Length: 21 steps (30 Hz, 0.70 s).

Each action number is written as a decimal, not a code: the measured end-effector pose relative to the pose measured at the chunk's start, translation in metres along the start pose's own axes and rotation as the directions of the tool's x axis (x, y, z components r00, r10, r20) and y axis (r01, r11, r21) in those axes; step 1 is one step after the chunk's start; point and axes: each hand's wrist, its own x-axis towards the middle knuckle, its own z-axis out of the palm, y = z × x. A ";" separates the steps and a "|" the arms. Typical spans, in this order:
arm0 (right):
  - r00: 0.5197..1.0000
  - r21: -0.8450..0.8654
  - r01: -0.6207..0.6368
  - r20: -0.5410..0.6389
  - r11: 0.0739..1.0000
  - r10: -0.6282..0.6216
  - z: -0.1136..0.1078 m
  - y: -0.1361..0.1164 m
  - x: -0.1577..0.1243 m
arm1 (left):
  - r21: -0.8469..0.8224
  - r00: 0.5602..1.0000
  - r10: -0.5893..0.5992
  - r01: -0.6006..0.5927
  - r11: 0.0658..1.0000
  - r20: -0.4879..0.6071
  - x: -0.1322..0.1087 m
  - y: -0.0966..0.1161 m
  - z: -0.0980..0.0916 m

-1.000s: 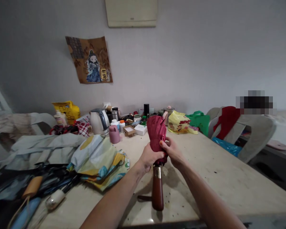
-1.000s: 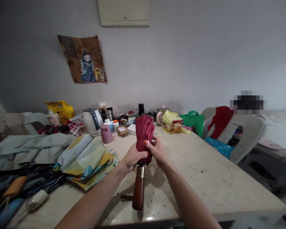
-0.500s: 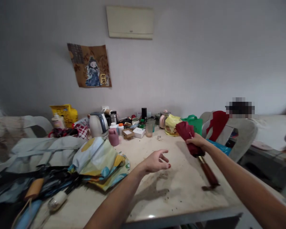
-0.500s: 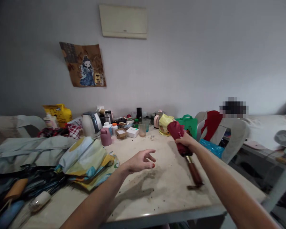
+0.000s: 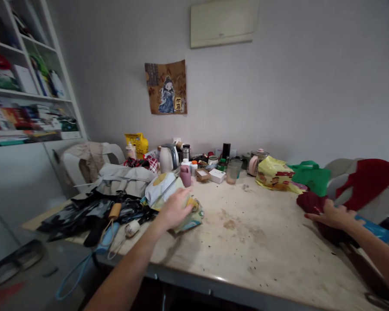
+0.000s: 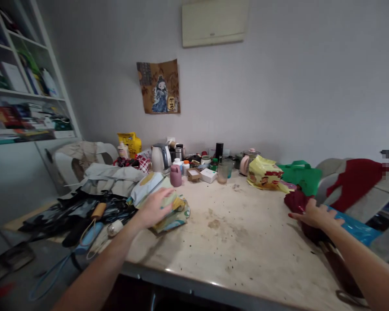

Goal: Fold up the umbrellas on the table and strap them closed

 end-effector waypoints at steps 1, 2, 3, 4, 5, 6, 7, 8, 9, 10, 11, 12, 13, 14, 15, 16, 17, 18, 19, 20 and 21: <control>0.997 -0.083 -0.070 0.026 0.994 0.072 -0.002 -0.006 -0.001 | 0.156 0.994 -0.108 0.111 0.981 -0.026 -0.012 -0.026 -0.009; 0.992 -0.154 -0.109 0.052 0.982 0.118 -0.004 -0.014 -0.002 | 0.305 0.975 -0.217 0.221 0.926 -0.047 -0.025 -0.051 -0.017; 0.990 -0.194 -0.098 0.079 0.976 0.115 -0.006 -0.023 -0.004 | 0.435 0.943 -0.330 0.317 0.843 -0.049 -0.039 -0.074 -0.022; 0.992 -0.195 -0.038 0.107 0.980 0.060 -0.007 -0.034 -0.007 | 0.534 0.903 -0.428 0.385 0.753 -0.048 -0.052 -0.094 -0.025; 0.990 -0.174 0.036 0.142 0.984 -0.011 -0.008 -0.046 -0.011 | 0.604 0.862 -0.506 0.425 0.674 -0.043 -0.065 -0.110 -0.027; 0.979 -0.137 0.117 0.181 0.984 -0.091 -0.008 -0.058 -0.016 | 0.643 0.831 -0.556 0.441 0.626 -0.028 -0.075 -0.121 -0.026; 0.960 -0.084 0.193 0.220 0.978 -0.171 -0.007 -0.070 -0.022 | 0.652 0.817 -0.576 0.441 0.616 -0.009 -0.084 -0.128 -0.024; 0.936 -0.013 0.254 0.255 0.967 -0.242 -0.005 -0.082 -0.029 | 0.641 0.821 -0.571 0.429 0.637 0.016 -0.091 -0.129 -0.022; 0.915 0.061 0.285 0.280 0.957 -0.290 -0.002 -0.093 -0.037 | 0.609 0.843 -0.536 0.407 0.681 0.035 -0.095 -0.127 -0.018; 0.905 0.129 0.280 0.296 0.951 -0.307 0.000 -0.104 -0.046 | 0.563 0.877 -0.480 0.379 0.735 0.036 -0.097 -0.120 -0.015; 0.902 0.191 0.260 0.302 0.946 -0.309 0.003 -0.115 -0.056 | 0.509 0.910 -0.414 0.351 0.786 0.012 -0.097 -0.110 -0.013; 0.897 0.252 0.237 0.313 0.938 -0.311 0.005 -0.125 -0.066 | 0.453 0.937 -0.347 0.324 0.831 -0.034 -0.096 -0.097 -0.012; 0.887 0.309 0.224 0.329 0.924 -0.325 0.007 -0.135 -0.076 | 0.395 0.952 -0.289 0.305 0.867 -0.100 -0.093 -0.083 -0.013; 0.871 0.370 0.211 0.349 0.905 -0.346 0.007 -0.144 -0.086 | 0.331 0.952 -0.254 0.299 0.895 -0.174 -0.090 -0.069 -0.016; 0.853 0.433 0.193 0.369 0.880 -0.369 0.007 -0.154 -0.095 | 0.263 0.944 -0.236 0.294 0.919 -0.231 -0.085 -0.055 -0.020; 0.836 0.493 0.175 0.384 0.853 -0.393 0.005 -0.162 -0.103 | 0.176 0.934 -0.227 0.281 0.943 -0.275 -0.079 -0.042 -0.026; 0.821 0.548 0.152 0.393 0.823 -0.414 0.002 -0.171 -0.109 | 0.055 0.923 -0.238 0.266 0.962 -0.304 -0.071 -0.031 -0.033; 0.811 0.598 0.129 0.395 0.791 -0.431 -0.002 -0.179 -0.114 | -0.112 0.907 -0.275 0.252 0.961 -0.319 -0.062 -0.020 -0.039; 0.808 0.643 0.106 0.388 0.758 -0.443 -0.008 -0.186 -0.117 | -0.317 0.883 -0.344 0.243 0.917 -0.319 -0.052 -0.011 -0.043; 0.812 0.683 0.087 0.373 0.725 -0.449 -0.014 -0.193 -0.119 | -0.539 0.852 -0.443 0.243 0.807 -0.280 -0.041 -0.002 -0.045; 0.824 0.718 0.068 0.351 0.693 -0.444 -0.021 -0.198 -0.119 | -0.739 0.815 -0.548 0.250 0.626 -0.188 -0.030 0.007 -0.044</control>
